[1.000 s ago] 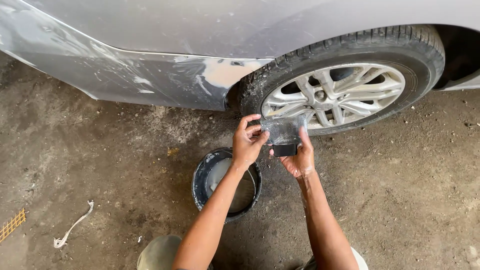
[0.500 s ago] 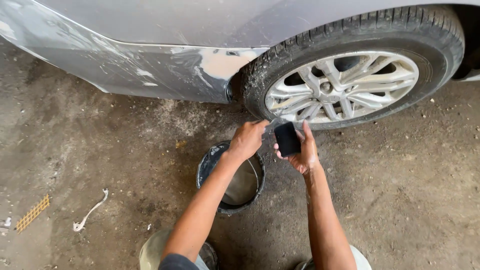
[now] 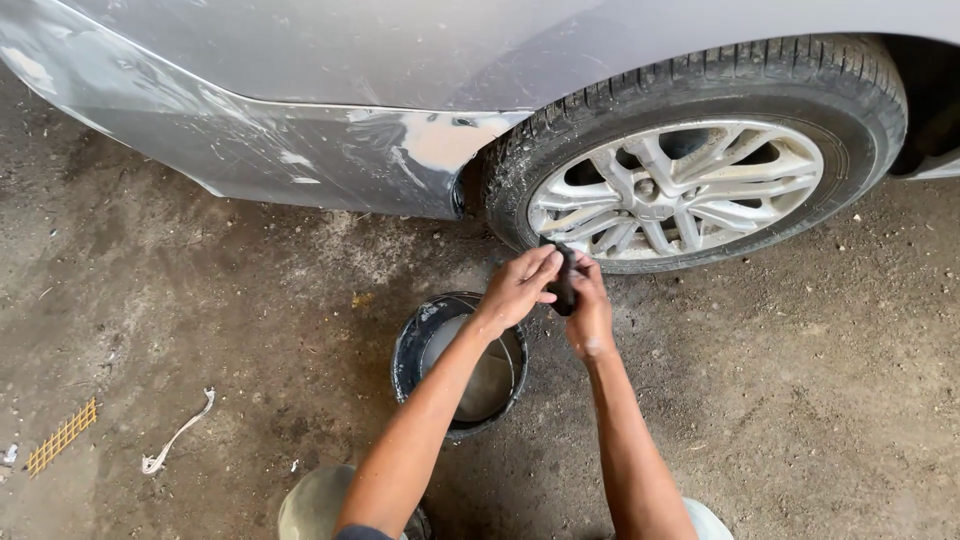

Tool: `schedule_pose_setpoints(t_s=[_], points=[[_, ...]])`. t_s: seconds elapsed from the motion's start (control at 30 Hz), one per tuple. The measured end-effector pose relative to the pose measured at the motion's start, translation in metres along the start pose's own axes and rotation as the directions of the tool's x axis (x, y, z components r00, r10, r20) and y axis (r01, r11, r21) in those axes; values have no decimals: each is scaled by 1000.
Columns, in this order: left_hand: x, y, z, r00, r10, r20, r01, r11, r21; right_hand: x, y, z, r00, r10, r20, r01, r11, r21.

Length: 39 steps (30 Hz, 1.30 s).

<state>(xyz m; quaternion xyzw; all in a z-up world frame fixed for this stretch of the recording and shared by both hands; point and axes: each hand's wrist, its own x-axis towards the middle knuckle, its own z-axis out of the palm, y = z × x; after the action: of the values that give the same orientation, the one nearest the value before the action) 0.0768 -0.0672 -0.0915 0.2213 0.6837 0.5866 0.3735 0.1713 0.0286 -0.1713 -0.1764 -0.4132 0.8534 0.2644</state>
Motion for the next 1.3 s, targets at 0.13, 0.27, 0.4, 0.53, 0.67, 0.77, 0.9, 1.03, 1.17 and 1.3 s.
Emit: schedule_pose_setpoints(t_s=[0.13,0.27,0.4,0.53,0.67,0.77,0.9,1.03,1.17,1.3], points=[[-6,-24,4,955,295,-42,-237,837,492,-13,-26,7,995,59,86,-85,934,346],[-25,2,14,892,438,-109,-181,567,803,-20,-31,14,988,89,125,-139,865,482],[-28,2,10,790,604,-100,-369,600,710,-23,-28,18,991,102,89,-133,860,493],[-27,-3,5,824,563,-67,-372,626,686,-24,-32,26,995,78,62,-99,852,514],[-36,5,7,813,581,-40,-390,594,703,-27,-35,24,996,63,57,-83,856,510],[-38,23,8,818,574,-39,-397,612,684,-27,-41,25,997,54,56,-75,864,499],[-39,22,11,727,666,-169,-304,533,790,-26,-43,19,998,52,37,-63,858,510],[-21,-7,10,811,571,-125,-432,729,530,-30,-40,9,994,46,97,-89,850,519],[-4,-6,-7,929,361,-74,-353,930,103,-37,-50,17,983,42,178,-127,858,498],[-9,-1,-68,995,65,79,-99,805,586,-35,-26,56,949,116,292,-156,981,119]])
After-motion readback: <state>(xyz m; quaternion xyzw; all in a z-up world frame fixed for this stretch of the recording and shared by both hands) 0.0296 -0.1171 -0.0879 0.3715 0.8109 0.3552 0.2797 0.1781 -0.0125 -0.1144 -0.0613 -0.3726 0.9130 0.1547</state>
